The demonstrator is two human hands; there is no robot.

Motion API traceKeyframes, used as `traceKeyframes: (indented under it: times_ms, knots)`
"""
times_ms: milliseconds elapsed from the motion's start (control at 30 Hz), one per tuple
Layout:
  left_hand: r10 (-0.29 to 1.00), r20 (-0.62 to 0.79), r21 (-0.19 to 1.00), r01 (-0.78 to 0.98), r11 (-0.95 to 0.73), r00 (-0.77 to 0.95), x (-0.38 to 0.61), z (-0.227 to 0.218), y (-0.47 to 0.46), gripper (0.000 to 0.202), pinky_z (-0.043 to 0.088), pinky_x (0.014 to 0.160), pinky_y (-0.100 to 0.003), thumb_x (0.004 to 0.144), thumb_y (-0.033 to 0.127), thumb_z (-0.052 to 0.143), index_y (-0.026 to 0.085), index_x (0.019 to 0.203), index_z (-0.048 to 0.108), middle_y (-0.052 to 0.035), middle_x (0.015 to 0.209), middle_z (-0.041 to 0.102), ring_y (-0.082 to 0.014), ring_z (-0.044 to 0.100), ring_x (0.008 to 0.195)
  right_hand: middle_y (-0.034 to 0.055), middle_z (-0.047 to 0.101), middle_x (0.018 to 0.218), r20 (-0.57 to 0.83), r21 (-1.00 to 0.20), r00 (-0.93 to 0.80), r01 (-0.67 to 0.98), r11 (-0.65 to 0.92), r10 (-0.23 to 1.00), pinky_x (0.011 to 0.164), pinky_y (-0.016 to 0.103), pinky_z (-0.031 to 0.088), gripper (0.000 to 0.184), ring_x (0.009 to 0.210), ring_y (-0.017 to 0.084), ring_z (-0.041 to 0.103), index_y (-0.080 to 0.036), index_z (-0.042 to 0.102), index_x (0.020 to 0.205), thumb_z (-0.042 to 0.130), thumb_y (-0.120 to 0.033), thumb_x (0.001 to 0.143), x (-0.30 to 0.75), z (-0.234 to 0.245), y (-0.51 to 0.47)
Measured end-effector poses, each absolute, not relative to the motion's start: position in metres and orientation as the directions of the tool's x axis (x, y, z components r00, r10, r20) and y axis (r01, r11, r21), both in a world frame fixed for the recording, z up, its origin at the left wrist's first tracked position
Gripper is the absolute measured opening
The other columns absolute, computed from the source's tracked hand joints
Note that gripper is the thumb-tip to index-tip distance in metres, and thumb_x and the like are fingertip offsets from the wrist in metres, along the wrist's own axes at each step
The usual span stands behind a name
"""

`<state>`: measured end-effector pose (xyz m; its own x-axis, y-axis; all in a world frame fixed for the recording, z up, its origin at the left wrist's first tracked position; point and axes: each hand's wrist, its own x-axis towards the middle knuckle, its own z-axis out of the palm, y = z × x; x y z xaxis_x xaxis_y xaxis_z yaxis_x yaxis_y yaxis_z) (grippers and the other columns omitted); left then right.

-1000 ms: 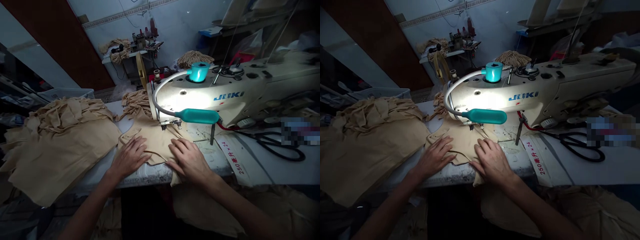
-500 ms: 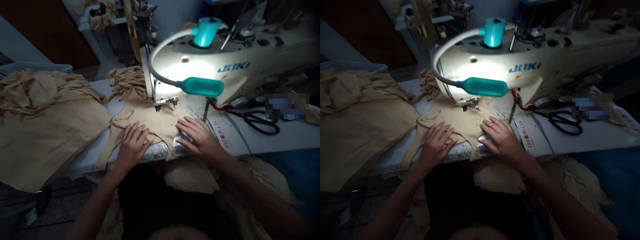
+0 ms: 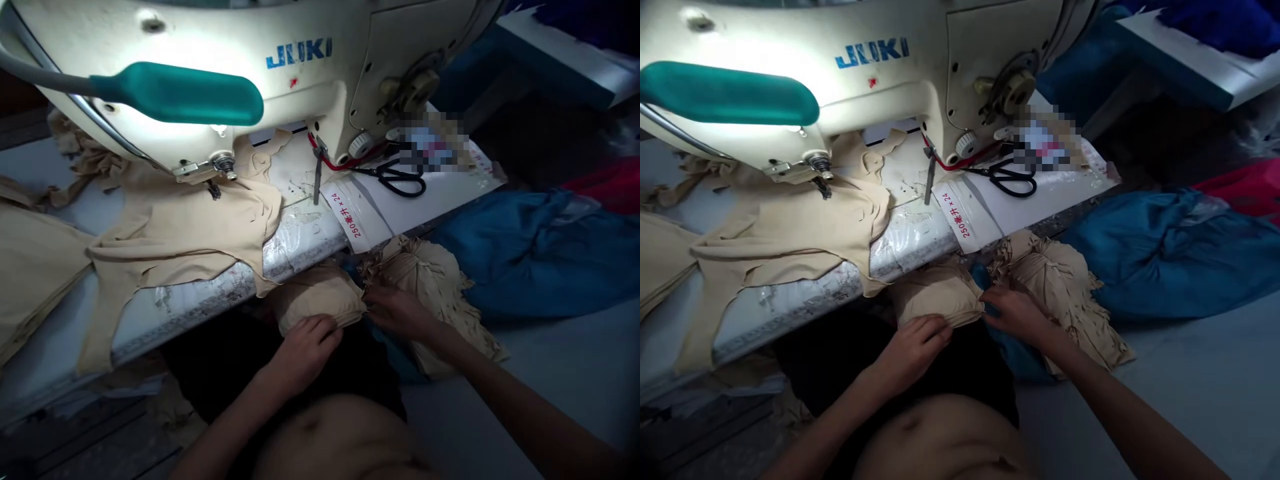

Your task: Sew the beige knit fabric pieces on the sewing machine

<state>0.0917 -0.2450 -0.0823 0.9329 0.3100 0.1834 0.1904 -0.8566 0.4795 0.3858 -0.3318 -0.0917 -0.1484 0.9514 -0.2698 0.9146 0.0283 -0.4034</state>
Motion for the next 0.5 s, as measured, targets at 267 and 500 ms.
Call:
traceKeyframes:
  times_ms: [267, 500]
  knots:
    - [0.303, -0.066, 0.391, 0.304, -0.869, 0.951, 0.174, -0.103, -0.241, 0.021, 0.056, 0.092, -0.045, 0.105, 0.018, 0.056, 0.016, 0.123, 0.067, -0.0113, 0.118, 0.069, -0.0310, 0.062, 0.113, 0.0089, 0.076, 0.097, -0.230, -0.351, -0.109, 0.936, 0.022, 0.967, 0.077, 0.031, 0.051, 0.022, 0.090, 0.023, 0.072, -0.018, 0.076, 0.104, 0.055, -0.015, 0.099, 0.377, -0.109, -0.345]
    - [0.394, -0.096, 0.523, 0.383, -0.761, 0.914, 0.195, -0.122, -0.231, 0.017, 0.053, 0.090, -0.043, 0.105, 0.021, 0.059, 0.019, 0.102, 0.076, -0.0105, 0.103, 0.071, -0.0288, 0.064, 0.104, 0.0075, 0.078, 0.104, -0.055, -0.617, -0.043, 0.787, 0.000, 0.998, 0.088, 0.037, 0.057, 0.021, 0.098, 0.024, 0.073, -0.022, 0.076, 0.108, 0.056, -0.023, 0.103, 0.401, -0.103, -0.332]
